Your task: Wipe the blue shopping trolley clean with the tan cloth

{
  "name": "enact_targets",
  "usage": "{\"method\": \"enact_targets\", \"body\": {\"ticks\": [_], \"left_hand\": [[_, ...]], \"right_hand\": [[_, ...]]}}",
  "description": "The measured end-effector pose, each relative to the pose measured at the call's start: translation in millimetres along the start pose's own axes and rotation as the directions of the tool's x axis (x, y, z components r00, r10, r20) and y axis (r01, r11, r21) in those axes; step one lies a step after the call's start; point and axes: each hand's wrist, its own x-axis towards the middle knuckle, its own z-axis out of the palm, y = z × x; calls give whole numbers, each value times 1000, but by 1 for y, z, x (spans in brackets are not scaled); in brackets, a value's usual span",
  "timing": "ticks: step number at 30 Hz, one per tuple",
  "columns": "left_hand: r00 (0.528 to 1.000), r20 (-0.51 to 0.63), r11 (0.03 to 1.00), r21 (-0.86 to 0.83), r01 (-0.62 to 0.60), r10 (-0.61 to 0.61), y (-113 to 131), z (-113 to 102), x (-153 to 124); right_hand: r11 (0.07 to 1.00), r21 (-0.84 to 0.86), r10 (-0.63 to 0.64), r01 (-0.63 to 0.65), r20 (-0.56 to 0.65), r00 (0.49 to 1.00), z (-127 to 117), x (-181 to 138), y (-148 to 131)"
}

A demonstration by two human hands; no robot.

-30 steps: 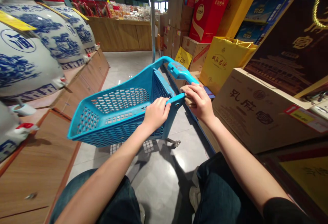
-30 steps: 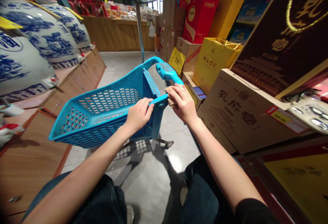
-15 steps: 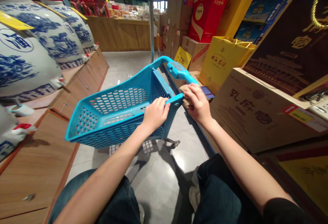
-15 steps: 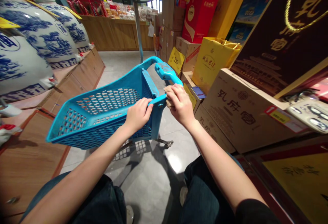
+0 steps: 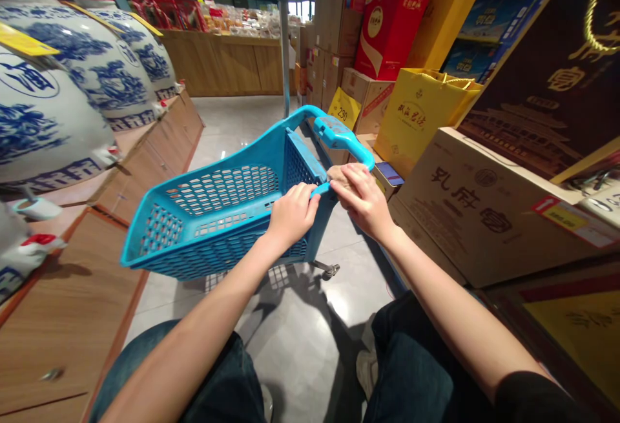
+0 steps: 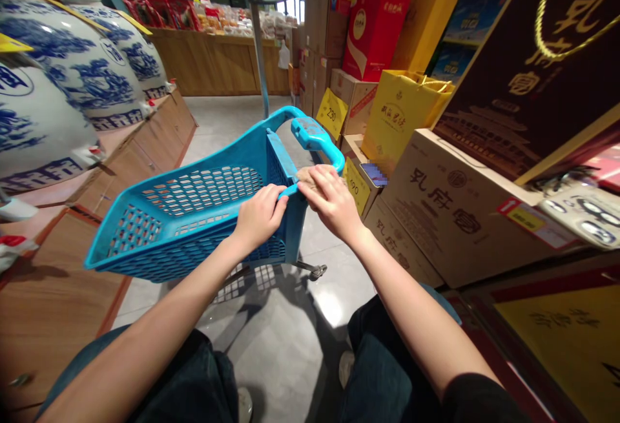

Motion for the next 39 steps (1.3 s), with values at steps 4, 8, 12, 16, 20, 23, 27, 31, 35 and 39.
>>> {"method": "enact_targets", "body": {"ticks": [4,8,12,16,20,23,27,31,35,39], "left_hand": [[1000,2,1000,-1,-4,4,0,0,0],[1000,0,1000,-4,-10,10,-1,0,0],[1000,-3,1000,-7,-9,9,-1,0,0],[1000,12,1000,-15,2,-2,1,0,1],[1000,10,1000,-14,5,-5,1,0,1],[1000,-3,1000,-14,8,-8,1,1,0],[1000,-4,1000,-8,7,-7,0,1,0],[1000,6,1000,-15,19,-19,0,0,0],[999,-8,999,-26,33,-33,1,1,0],[999,-22,999,-31,40,-41,1,2,-1]], "right_hand": [[995,68,-75,67,124,989,4,-4,-7],[995,55,-88,81,147,985,4,-4,-5],[997,17,-77,75,155,985,-2,-1,8],[999,-40,24,-23,29,999,-12,-2,28],[998,-24,50,-52,-55,997,-6,-6,17],[999,47,-16,13,78,997,2,-9,0],[997,60,-57,50,130,990,-3,-7,9],[999,15,53,-52,-44,998,-11,-4,28],[992,82,99,-96,-40,994,-4,-6,14],[992,129,-16,3,100,995,-5,-4,9]]}}
